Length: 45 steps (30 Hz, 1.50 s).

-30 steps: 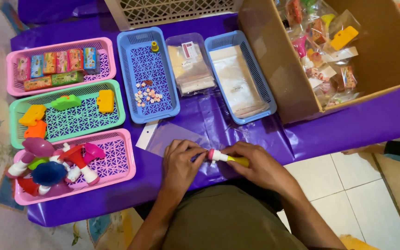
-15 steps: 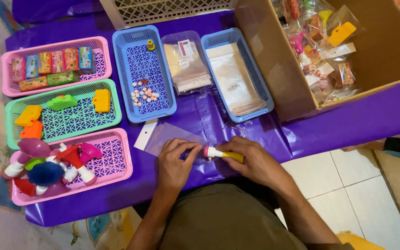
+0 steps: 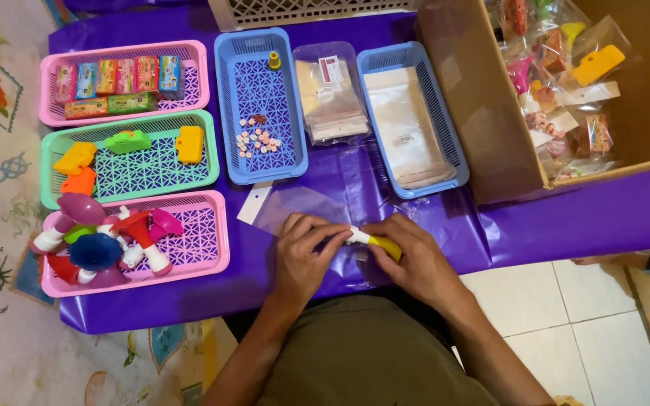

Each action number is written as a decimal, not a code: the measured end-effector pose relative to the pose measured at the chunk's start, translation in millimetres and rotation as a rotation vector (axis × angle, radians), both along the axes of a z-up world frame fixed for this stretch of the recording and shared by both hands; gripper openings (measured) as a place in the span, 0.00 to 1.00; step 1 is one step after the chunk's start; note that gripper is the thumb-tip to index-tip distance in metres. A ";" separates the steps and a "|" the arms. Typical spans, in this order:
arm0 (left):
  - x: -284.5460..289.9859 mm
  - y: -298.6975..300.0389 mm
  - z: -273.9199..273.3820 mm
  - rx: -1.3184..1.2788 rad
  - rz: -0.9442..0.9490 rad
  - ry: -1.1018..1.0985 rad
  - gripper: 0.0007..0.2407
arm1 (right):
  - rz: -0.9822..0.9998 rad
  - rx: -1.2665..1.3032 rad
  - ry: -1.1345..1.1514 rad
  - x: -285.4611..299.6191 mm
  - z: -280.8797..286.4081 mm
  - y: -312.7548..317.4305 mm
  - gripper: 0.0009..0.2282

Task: A person packages a small yellow toy by placing it into a clear plastic bag and attaching a white cardboard header.

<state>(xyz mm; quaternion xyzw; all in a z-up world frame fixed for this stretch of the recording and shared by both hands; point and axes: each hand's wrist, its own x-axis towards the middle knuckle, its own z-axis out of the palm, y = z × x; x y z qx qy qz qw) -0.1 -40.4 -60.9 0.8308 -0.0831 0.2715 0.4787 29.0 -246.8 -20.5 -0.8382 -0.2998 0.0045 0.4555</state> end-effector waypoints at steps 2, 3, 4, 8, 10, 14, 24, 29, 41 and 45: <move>0.0 -2.6 1.6 0.001 0.003 -0.008 0.03 | -0.025 0.001 -0.032 0.5 -10.5 -0.9 0.10; 0.8 -4.3 2.5 -0.001 0.008 -0.020 0.03 | -0.050 -0.001 -0.068 1.3 -15.3 -1.8 0.11; 1.5 -5.5 2.6 -0.001 0.005 -0.019 0.03 | -0.052 0.000 -0.067 0.9 -16.0 -1.7 0.11; 5.7 -7.1 6.5 -0.009 -0.001 -0.052 0.04 | -0.065 0.038 -0.162 1.1 -11.8 0.9 0.09; 7.3 -10.4 10.6 -0.007 -0.017 -0.071 0.04 | -0.084 0.039 -0.183 -1.4 -3.4 1.2 0.08; 16.6 -26.0 23.4 -0.045 -0.129 -0.043 0.03 | -0.208 0.124 -0.236 -7.6 14.2 -11.8 0.11; 40.5 -62.0 41.1 -0.420 -0.426 0.276 0.02 | -0.428 0.356 -0.455 -19.2 30.7 -30.7 0.16; 40.2 -63.7 40.5 -0.455 -0.431 0.371 0.03 | -0.395 0.312 -0.472 -17.9 32.8 -34.3 0.11; 25.4 -57.4 36.3 -0.166 -0.617 0.133 0.22 | -0.401 0.611 -0.255 -14.3 10.6 -35.8 0.08; 24.8 -53.6 38.3 -0.064 -0.492 0.034 0.20 | -0.402 0.765 -0.160 -17.7 13.7 -23.7 0.07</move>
